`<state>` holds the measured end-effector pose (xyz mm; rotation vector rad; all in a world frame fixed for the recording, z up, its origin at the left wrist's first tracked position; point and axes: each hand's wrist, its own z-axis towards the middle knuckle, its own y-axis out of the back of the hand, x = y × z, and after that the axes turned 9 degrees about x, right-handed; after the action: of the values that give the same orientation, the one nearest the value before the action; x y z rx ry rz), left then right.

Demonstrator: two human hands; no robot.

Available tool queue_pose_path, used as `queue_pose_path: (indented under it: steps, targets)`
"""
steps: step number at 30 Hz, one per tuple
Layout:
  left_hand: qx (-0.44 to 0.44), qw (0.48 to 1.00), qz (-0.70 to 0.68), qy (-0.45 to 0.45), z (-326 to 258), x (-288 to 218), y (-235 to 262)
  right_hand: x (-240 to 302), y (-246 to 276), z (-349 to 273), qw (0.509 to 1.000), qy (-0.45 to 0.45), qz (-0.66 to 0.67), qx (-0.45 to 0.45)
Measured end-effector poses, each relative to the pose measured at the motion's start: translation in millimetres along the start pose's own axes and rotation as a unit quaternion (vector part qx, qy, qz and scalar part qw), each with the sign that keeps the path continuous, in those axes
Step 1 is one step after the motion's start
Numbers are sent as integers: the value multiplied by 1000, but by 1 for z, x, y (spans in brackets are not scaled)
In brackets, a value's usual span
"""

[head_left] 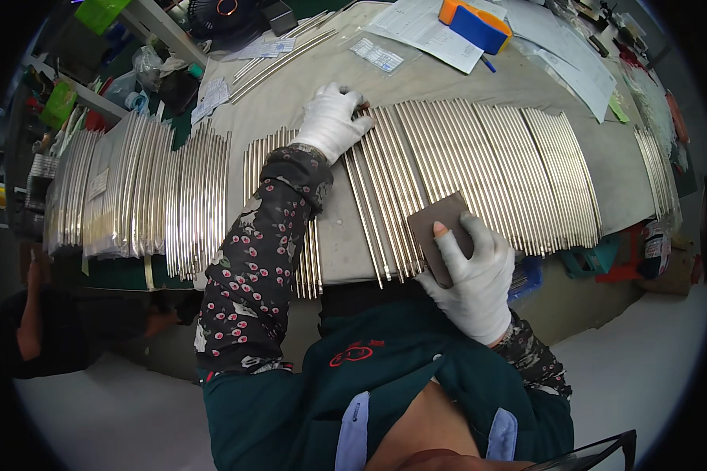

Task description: Sanding the ends of a group of metal rods and then bundling them together.

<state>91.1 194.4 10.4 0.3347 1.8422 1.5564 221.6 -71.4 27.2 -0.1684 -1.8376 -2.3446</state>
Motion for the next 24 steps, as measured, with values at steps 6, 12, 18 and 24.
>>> queue_pose_path:
  steps: [6,12,18,24]
  targets:
    - [0,1000,-6,28,2,-6,0,1,-1,0,1000,-9,7,12]
    - [-24,998,-29,51,8,-6,-2,0,-4,-2,1000,-5,12,-4]
    - [-57,979,-190,50,7,-13,-1,-1,-5,-4,1000,-10,22,-1]
    - [-38,818,-565,101,-17,-46,23,-4,-7,-3,999,-21,48,4]
